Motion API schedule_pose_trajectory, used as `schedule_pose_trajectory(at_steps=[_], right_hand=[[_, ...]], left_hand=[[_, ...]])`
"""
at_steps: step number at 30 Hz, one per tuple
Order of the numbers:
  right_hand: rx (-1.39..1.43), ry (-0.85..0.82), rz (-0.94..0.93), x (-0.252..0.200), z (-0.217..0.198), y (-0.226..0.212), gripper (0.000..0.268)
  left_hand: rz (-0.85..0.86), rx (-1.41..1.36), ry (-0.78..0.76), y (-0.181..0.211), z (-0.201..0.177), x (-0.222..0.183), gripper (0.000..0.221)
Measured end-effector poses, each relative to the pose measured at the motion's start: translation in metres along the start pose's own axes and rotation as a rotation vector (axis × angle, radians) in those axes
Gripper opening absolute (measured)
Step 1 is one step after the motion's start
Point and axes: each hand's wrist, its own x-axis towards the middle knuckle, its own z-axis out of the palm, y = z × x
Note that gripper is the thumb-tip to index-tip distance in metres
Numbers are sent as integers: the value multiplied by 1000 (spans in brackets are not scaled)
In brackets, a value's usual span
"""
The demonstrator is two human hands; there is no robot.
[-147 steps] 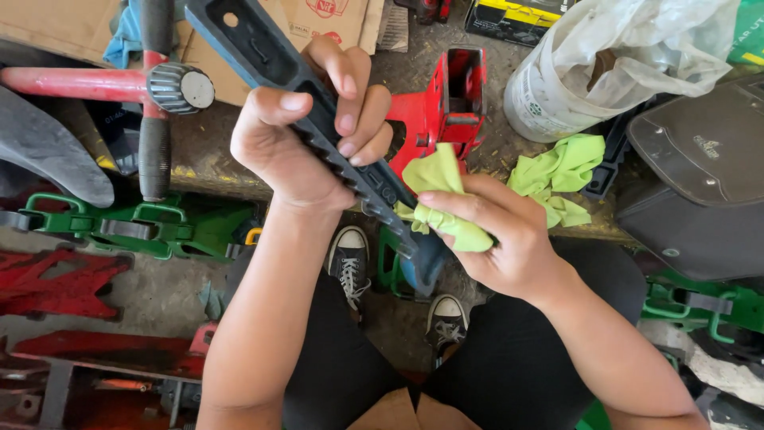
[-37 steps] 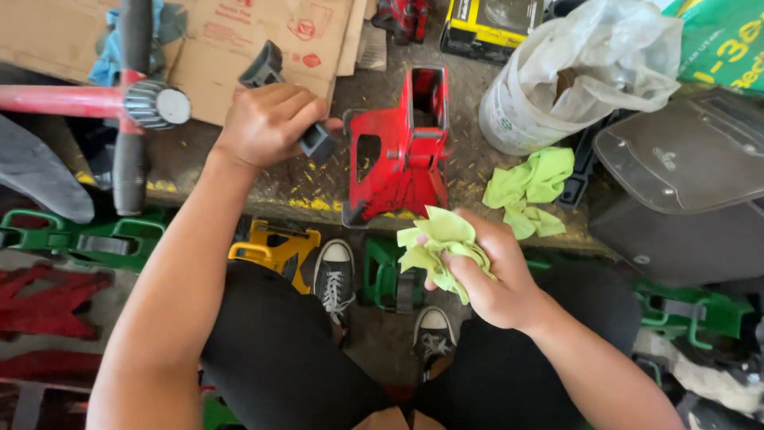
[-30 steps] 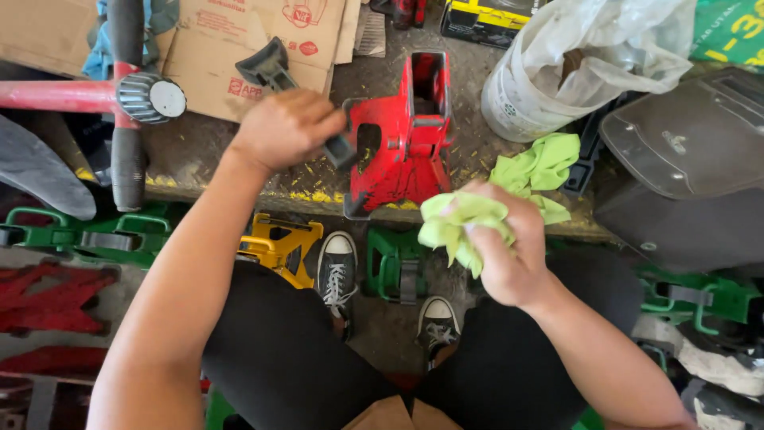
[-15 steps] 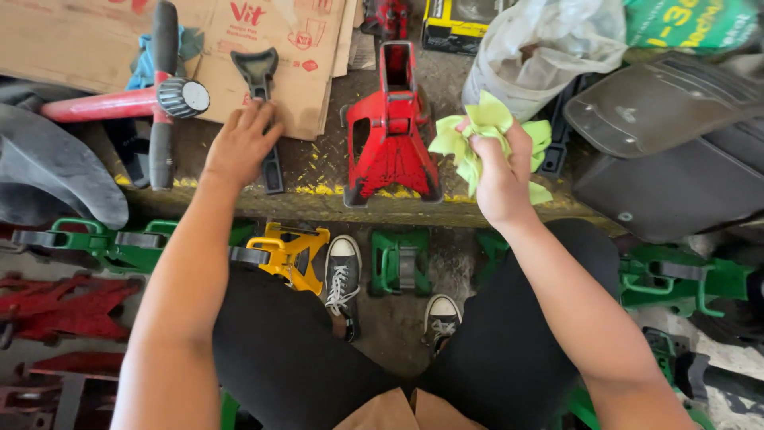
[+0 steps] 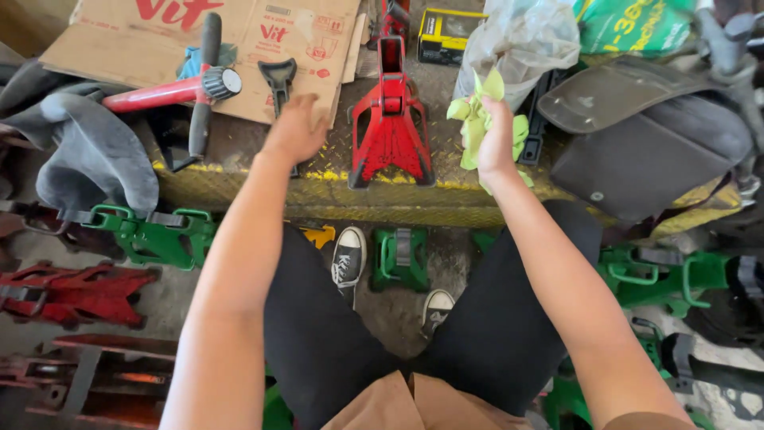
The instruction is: Cleaning automotive jack stand components with a green cloth.
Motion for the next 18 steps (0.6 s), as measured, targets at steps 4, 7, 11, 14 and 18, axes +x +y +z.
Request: schedule_pose_trajectory(at_steps=[4, 7, 11, 14, 18], right_hand=[[334, -44, -18, 10, -3, 3, 39], [347, -36, 66, 10, 5, -1, 36], [-40, -70, 21, 43, 22, 3, 30], [-307, -109, -77, 72, 52, -3, 30], [-487, -291, -150, 106, 74, 6, 31]], left_hand=[[-47, -200, 68, 67, -9, 24, 57], [-256, -489, 121, 87, 7, 38, 72], [-354, -716, -33, 95, 42, 60, 84], [-328, -1045, -107, 114, 39, 63, 84], [-76, -1241, 48, 104, 56, 66, 75]])
